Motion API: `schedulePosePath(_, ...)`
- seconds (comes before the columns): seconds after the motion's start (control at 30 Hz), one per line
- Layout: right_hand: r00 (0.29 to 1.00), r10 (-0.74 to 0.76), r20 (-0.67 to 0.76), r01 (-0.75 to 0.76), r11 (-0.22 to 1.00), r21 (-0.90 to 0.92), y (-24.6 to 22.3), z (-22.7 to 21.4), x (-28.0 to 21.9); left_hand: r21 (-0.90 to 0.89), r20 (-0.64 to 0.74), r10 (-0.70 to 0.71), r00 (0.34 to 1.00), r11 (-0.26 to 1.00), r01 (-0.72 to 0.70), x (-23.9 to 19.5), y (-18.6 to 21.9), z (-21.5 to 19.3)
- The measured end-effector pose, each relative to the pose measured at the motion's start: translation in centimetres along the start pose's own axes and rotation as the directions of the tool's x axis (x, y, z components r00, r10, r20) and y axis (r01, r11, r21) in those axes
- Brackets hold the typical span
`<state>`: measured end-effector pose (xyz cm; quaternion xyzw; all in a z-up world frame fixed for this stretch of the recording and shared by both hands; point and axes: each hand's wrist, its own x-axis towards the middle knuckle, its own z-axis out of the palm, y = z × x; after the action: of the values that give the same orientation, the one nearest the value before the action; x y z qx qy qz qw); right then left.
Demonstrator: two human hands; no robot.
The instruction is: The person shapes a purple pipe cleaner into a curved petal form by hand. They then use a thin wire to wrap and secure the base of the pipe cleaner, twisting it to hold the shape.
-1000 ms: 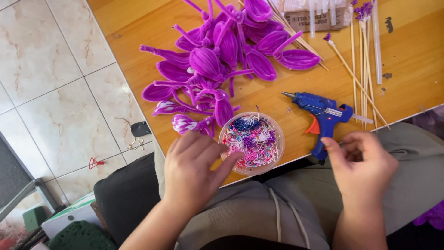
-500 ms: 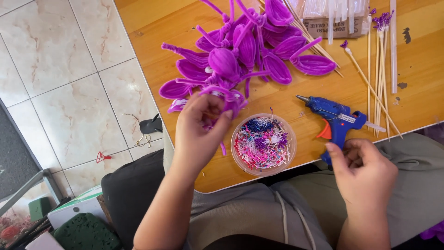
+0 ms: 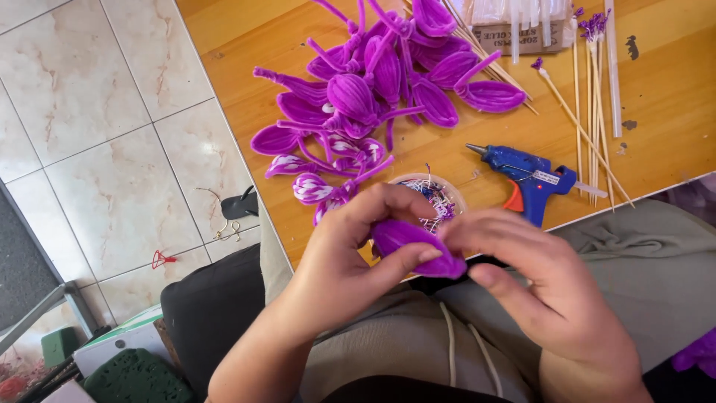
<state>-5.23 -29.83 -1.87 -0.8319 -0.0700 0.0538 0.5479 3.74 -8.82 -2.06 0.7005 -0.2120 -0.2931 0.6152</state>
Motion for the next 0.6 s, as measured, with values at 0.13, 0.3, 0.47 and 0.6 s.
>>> schedulePosePath(0.13,0.996,0.070,0.048,-0.075,0.991,0.115,0.5,1.4,-0.4,-0.074,-0.019,-0.007,1.000,0.997,0.006,-0.5,0.4,-0.5)
schedulePosePath(0.3,0.974,0.212,-0.086,-0.209,0.977,0.045,2.2,4.2,-2.1,0.181,-0.136,0.056,0.989,0.983,-0.031,-0.6,0.2,-0.7)
schedulePosePath(0.47,0.940,0.318,-0.126,-0.255,0.896,0.363,3.9,6.3,-2.8,-0.118,-0.159,0.089,0.983,0.987,-0.108,-0.3,-1.7,1.4)
schedulePosePath(0.6,0.971,0.238,-0.017,-0.123,0.560,0.819,5.1,6.8,-3.3,-0.314,0.258,0.296,0.919,0.926,-0.210,-0.5,-4.1,0.8)
